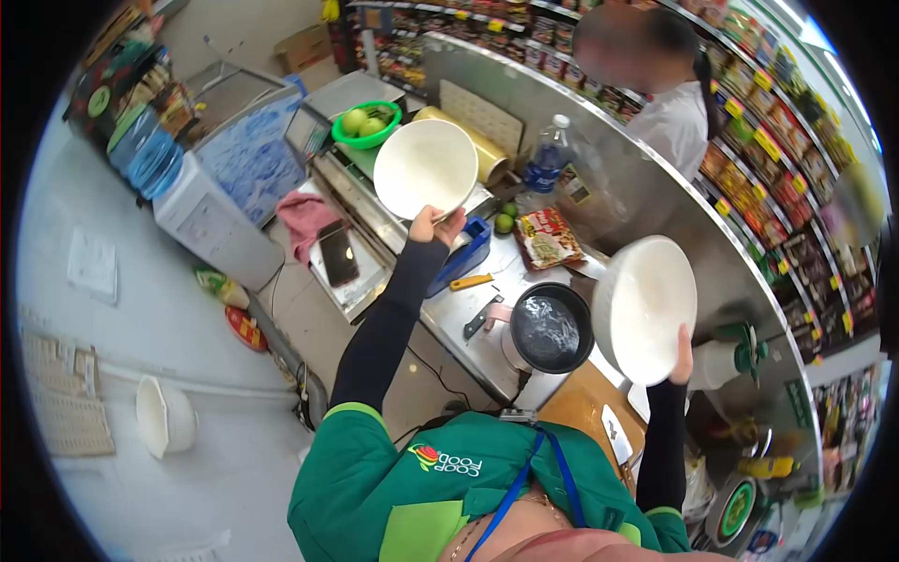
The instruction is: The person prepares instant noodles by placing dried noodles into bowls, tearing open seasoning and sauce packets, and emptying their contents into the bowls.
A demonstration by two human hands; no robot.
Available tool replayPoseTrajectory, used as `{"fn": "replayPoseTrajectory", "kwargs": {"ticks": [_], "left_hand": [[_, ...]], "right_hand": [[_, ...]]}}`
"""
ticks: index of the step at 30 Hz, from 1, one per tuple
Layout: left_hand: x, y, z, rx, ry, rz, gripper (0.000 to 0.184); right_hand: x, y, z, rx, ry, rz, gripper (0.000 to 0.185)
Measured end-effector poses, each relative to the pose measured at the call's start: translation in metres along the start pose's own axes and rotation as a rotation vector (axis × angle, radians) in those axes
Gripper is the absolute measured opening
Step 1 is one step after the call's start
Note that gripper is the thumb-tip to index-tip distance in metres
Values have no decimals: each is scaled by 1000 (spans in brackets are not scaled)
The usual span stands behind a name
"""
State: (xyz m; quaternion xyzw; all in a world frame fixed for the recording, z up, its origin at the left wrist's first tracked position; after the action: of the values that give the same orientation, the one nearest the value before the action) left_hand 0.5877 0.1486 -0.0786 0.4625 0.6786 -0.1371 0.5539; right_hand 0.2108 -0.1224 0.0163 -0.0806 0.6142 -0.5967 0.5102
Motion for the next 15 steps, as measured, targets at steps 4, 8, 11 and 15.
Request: {"fn": "replayPoseTrajectory", "kwargs": {"ticks": [4, 8, 11, 15], "left_hand": [[18, -8, -131, -114, -136, 203, 43], [62, -15, -240, -271, 307, 425, 44], [97, -35, -285, -275, 434, 415, 45], [112, -69, -339, -266, 510, 319, 52]], "right_hand": [[-60, 62, 83, -76, -193, -260, 47], [-106, 214, 156, -485, -357, -101, 45], [-165, 277, 169, -638, -241, -367, 44], [-200, 365, 197, -590, -174, -344, 43]]}}
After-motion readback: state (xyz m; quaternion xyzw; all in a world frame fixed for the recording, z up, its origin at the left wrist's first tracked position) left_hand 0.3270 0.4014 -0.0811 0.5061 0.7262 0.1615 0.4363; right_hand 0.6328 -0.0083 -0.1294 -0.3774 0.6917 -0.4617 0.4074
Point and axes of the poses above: each hand's wrist, its own z-axis towards the middle knuckle, its own x-axis out of the back of the hand, y = z × x, the point moved 8 cm from there along z, towards the middle knuckle, and after that the axes turned 15 degrees about x, right-handed, at the moved point
